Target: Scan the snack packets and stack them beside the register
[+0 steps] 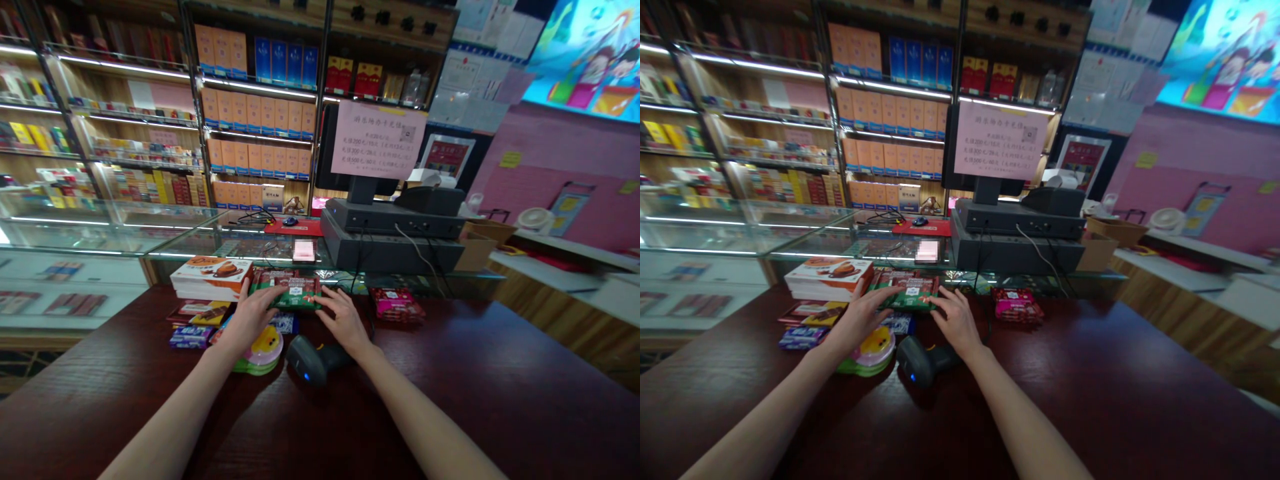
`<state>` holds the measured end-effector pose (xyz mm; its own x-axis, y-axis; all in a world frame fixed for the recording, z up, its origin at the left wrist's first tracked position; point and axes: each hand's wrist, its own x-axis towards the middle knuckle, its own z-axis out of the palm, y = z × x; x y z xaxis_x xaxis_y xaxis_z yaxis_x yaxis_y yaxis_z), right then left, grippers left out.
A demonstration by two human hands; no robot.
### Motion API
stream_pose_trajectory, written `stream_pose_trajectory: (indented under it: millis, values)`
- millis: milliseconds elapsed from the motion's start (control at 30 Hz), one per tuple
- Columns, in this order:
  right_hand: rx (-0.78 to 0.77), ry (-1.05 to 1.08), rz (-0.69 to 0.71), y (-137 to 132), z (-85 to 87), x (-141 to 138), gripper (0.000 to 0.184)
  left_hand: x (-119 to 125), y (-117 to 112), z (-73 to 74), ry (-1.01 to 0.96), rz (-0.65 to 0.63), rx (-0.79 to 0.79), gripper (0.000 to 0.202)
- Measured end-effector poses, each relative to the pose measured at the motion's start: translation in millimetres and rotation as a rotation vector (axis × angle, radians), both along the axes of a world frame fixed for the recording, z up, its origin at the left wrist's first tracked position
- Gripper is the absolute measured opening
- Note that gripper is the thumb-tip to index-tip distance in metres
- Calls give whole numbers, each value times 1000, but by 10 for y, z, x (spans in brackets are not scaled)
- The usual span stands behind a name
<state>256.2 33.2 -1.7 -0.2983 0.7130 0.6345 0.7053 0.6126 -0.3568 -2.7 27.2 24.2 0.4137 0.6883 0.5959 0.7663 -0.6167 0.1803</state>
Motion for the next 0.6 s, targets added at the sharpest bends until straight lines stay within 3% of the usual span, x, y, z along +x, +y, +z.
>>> stream_pose_trajectory:
  millis: [267,600]
  values:
    - [47,18,0,-71,11,72,34,18,13,-47,-19,-45,20,47]
    - [254,-24,18,-281,93,168,42,58,-32,-13,-9,-83,283,33]
